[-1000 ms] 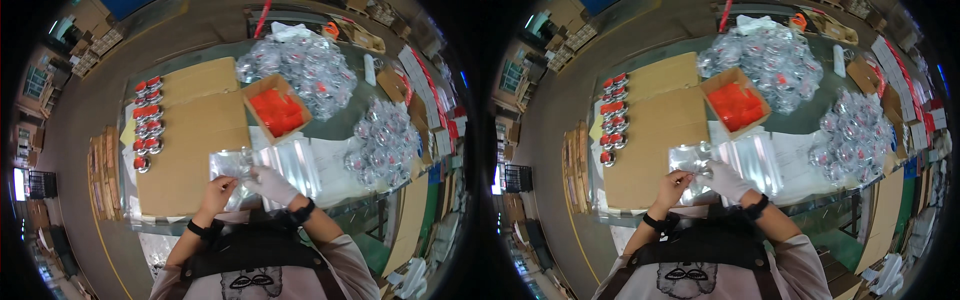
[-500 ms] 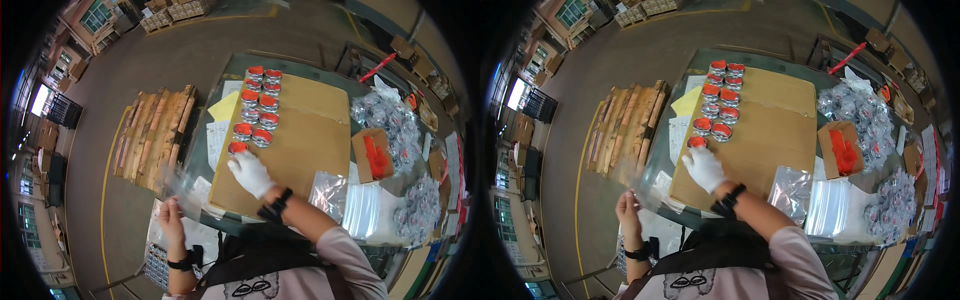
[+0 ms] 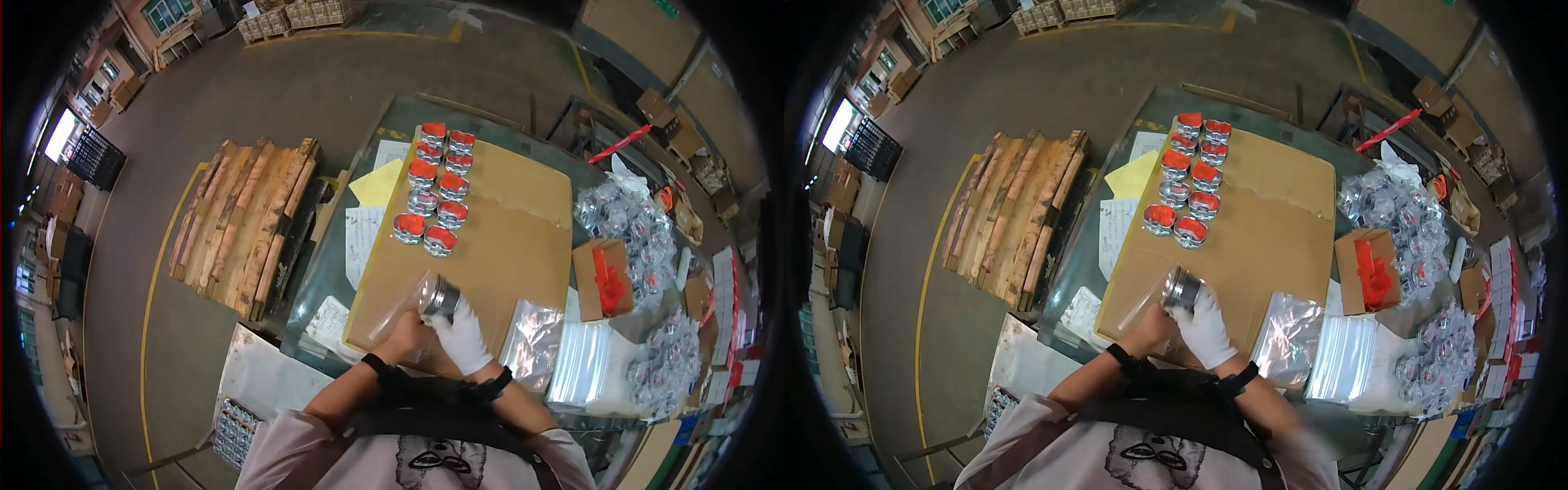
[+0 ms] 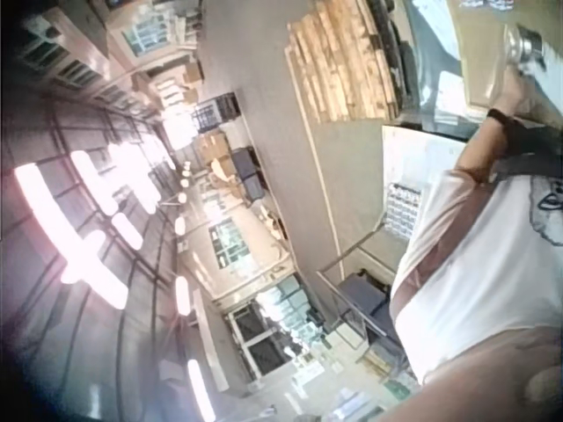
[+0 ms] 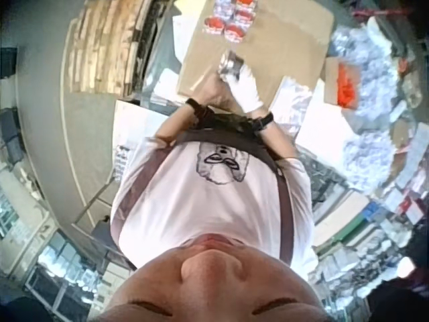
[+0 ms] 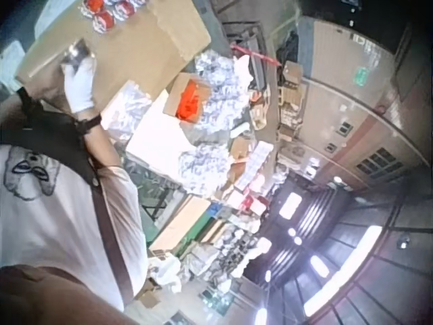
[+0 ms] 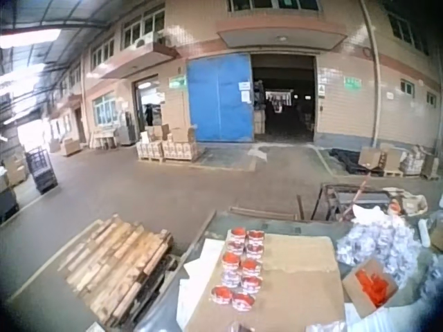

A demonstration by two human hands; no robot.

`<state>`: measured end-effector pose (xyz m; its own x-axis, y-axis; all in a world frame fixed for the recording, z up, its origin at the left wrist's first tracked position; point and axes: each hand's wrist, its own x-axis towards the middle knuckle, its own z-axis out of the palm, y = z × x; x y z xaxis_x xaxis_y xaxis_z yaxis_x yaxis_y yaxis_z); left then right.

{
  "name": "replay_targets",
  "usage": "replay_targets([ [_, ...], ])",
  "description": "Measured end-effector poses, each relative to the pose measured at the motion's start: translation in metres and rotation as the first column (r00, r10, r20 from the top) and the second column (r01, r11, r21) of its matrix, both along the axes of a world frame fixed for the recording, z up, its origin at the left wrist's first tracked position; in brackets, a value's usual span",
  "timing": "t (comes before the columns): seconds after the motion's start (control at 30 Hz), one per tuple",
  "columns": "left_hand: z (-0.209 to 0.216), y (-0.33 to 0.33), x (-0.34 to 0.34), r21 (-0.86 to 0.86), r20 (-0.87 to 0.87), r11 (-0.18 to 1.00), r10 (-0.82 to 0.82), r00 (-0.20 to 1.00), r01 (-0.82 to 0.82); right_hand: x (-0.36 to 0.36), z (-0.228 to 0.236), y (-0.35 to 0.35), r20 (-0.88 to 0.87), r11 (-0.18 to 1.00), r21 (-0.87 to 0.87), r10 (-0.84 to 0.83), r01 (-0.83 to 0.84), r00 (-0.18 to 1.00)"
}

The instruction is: The person places red circular inserts into small glass jars arranged on a cardboard sheet. They then pick up each filled jar, place it into a clear plastic bag, and move the packaged unit to a pile on the right side of the table.

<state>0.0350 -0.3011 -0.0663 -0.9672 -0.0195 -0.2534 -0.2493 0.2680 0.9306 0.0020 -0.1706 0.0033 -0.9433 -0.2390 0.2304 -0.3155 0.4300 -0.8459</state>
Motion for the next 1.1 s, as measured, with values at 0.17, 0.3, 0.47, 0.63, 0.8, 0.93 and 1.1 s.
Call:
replay_targets([
  [0.17, 0.011, -0.024, 0.007, 0.022, -0.086, 0.955, 0.295, 0.952, -0.294, 0.032, -0.017, 0.009, 0.162, 0.578, 0.751, 0.308, -0.32, 0.938],
  [0.3, 0.071, -0.006, 0.029, -0.287, -0.498, 0.956, -0.09, 0.863, -0.067, 0.035, -0.048, -0.021, 0.036, 0.896, 0.402, 0.189, -0.187, 0.981],
  [0.47, 0.097, 0.002, 0.034, 0.213, -0.156, 0.964, 0.192, 0.969, -0.157, -0.007, -0.082, -0.024, 0.64, 0.98, -0.184, 0.059, 0.079, 0.766],
  [0.63, 0.085, -0.044, 0.018, 0.662, 0.21, 0.629, 0.366, 0.907, -0.408, 0.024, 0.092, 0.001, -0.102, 0.838, 0.526, 0.231, -0.145, 0.968],
  [0.8, 0.081, -0.023, 0.043, -0.679, -0.314, 0.734, -0.309, 0.898, 0.016, 0.001, 0.001, 0.01, 0.886, 0.951, -0.235, 0.124, 0.202, 0.446],
  [0.93, 0.037, -0.023, 0.047, -0.688, -0.185, 0.725, -0.218, 0.958, 0.032, 0.029, -0.003, -0.005, 0.229, 0.98, -0.154, 0.162, -0.128, 0.96],
  [1.1, 0.04, -0.036, 0.053, -0.511, -0.25, 0.86, -0.14, 0.958, -0.008, 0.0, 0.009, 0.001, -0.132, 0.485, 0.84, 0.618, -0.243, 0.775],
])
